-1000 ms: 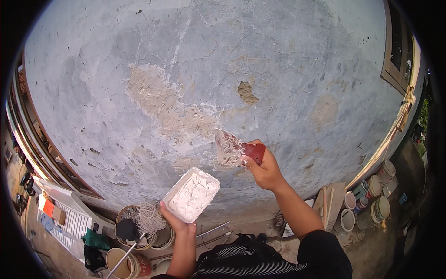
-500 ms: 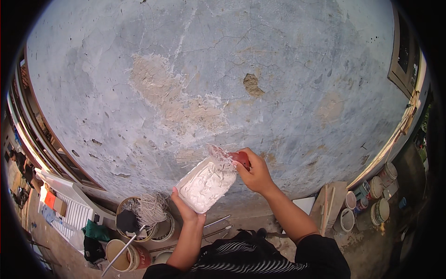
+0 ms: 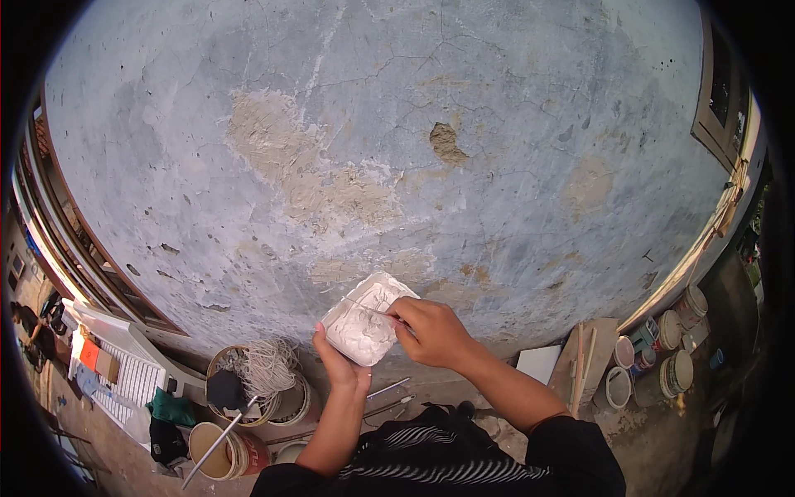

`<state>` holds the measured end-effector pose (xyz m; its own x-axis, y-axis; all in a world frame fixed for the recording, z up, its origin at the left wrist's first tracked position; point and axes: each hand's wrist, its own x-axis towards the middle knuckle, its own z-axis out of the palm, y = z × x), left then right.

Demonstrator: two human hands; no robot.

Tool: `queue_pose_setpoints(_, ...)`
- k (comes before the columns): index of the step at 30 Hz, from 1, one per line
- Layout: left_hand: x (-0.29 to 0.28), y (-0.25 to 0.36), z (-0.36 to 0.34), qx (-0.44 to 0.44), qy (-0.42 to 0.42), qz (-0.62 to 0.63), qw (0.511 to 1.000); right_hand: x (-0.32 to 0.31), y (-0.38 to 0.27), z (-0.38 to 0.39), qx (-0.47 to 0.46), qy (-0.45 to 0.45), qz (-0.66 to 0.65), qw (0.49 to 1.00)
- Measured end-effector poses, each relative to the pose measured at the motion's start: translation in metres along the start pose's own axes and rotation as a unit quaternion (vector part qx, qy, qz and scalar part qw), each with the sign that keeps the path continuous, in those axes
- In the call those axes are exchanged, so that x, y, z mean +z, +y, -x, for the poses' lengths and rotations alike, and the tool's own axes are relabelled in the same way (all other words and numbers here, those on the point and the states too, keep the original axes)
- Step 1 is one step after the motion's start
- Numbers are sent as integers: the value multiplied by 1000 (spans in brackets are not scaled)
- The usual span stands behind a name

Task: Applying putty or plaster to a damaged exterior wall using a putty knife.

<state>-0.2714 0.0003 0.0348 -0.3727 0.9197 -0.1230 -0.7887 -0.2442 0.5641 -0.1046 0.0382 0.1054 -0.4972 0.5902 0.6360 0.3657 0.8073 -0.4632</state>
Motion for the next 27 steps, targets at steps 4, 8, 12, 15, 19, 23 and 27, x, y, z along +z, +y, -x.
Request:
queue_pose_setpoints(4, -5, -8, -2, -29, 7, 5, 1000, 1, -10, -1, 27, -26, -42, 998)
queue_pose_setpoints(8, -8, -12, -4, -30, -3, 6, 1000, -1, -8, -4, 78, -43, -75, 993)
queue_pose_setpoints(12, -4, -10, -3, -29, -2, 5, 1000, 1, 8, -3, 153, -49, -130, 978)
queue_pose_setpoints(15, -2, -7, -2, -25, -13, -1, 1000, 8, 24, -3, 220, 21, -300, 928)
queue_pose_setpoints(19, -3, -7, -5, -23, -28, 10, 999, 8, 37, -2, 235, 36, -340, 910)
queue_pose_setpoints(23, -7, -8, -8, -21, -32, 12, 999, 6, 40, -1, 257, 40, -376, 889)
queue_pose_setpoints(27, -3, -8, -8, -21, -37, -1, 999, 1, 48, 0, 268, 64, -378, 884)
